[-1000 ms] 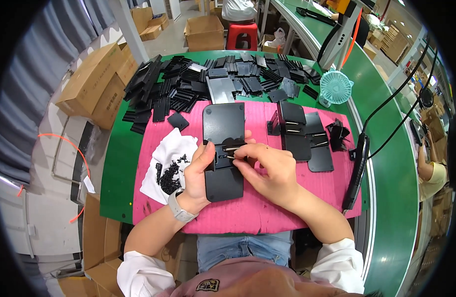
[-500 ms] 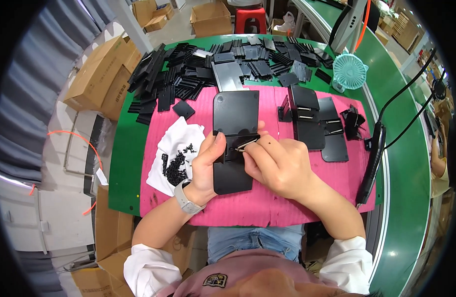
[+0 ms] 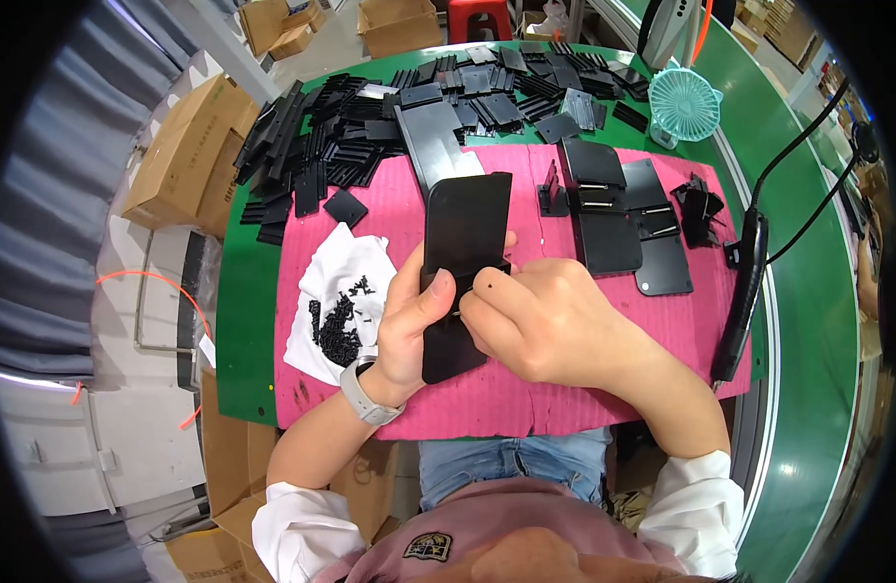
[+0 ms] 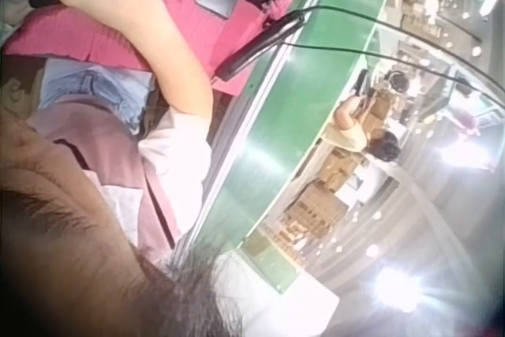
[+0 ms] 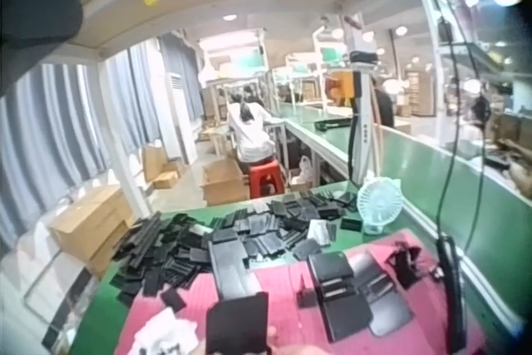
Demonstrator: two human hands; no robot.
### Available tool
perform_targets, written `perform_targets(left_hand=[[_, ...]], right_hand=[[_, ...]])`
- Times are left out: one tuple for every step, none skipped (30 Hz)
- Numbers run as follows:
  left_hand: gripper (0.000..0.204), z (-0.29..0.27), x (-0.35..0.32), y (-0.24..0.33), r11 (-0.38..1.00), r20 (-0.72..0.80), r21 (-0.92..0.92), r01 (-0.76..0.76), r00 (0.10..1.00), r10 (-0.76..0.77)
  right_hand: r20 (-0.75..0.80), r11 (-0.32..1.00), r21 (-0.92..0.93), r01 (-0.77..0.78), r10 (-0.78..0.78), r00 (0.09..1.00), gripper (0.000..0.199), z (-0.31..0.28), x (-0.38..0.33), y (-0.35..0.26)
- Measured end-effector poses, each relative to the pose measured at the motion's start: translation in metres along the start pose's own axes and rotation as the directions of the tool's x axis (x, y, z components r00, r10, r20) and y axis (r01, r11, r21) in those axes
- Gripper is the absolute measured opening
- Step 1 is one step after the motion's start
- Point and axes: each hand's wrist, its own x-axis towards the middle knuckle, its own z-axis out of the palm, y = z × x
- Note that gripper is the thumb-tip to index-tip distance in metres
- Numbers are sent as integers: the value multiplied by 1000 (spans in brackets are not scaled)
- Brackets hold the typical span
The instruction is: Assemble black plastic components by inserting pins and using a power screwdriver on a factory assembly line.
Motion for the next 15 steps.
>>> perform_targets(left_hand=[[54, 1, 0, 0, 1000, 0, 1, 4, 1000, -4], [53, 3, 0, 0, 1000, -7, 10, 11, 1000, -11], [53, 4, 0, 0, 1000, -14, 20, 17, 1000, -16], [53, 4, 0, 0, 1000, -13, 22, 18, 1000, -18], [52, 3, 0, -1, 1000, -4, 15, -2, 1000, 2], [51, 3, 0, -2, 1000, 2, 9, -23, 1000, 23], [51, 2, 0, -1, 1000, 2, 11, -23, 1000, 23], [51, 1, 0, 0, 995, -21, -95, 25, 999, -27], [50, 0, 0, 1, 978, -39, -198, 67, 996, -76], [49, -1, -1, 0, 973, -24, -224, 57, 998, -64], [49, -5, -4, 1, 974, -25, -220, 51, 998, -58], [49, -8, -9, 1, 958, -21, -277, 77, 996, -86], [49, -10, -12, 2, 937, -16, -334, 102, 993, -114], [48, -9, -13, 3, 957, -39, -273, 101, 993, -116], [48, -7, -12, 3, 956, -39, -275, 98, 993, -113]], right_hand=[[-1, 1000, 1, -3, 3, 1000, 16, -2, 0, 0], [20, 1000, 7, -30, 30, 999, 15, -3, 0, -1], [41, 998, 12, -56, 56, 998, 14, -4, 0, -1], [38, 998, 11, -58, 57, 998, 14, -3, 0, -1], [31, 995, 42, -95, 94, 995, 15, -2, 0, 0], [25, 989, 74, -131, 130, 991, 15, -1, 0, 0], [23, 989, 74, -131, 129, 991, 15, -2, 0, 0], [36, 989, 35, -145, 144, 989, 16, -5, 1, 0], [46, 988, -4, -156, 156, 987, 17, -7, 3, 0], [42, 989, -4, -150, 150, 988, 17, -9, 3, 1], [-27, 989, 25, -148, 149, 989, 18, -10, 2, 4], [-94, 988, 52, -145, 150, 984, 19, -13, 1, 7], [-96, 989, 50, -141, 145, 985, 19, -14, 1, 10], [-87, 984, 100, -150, 159, 983, 19, -15, 0, 13], [-74, 975, 150, -162, 175, 982, 20, -15, -1, 15]])
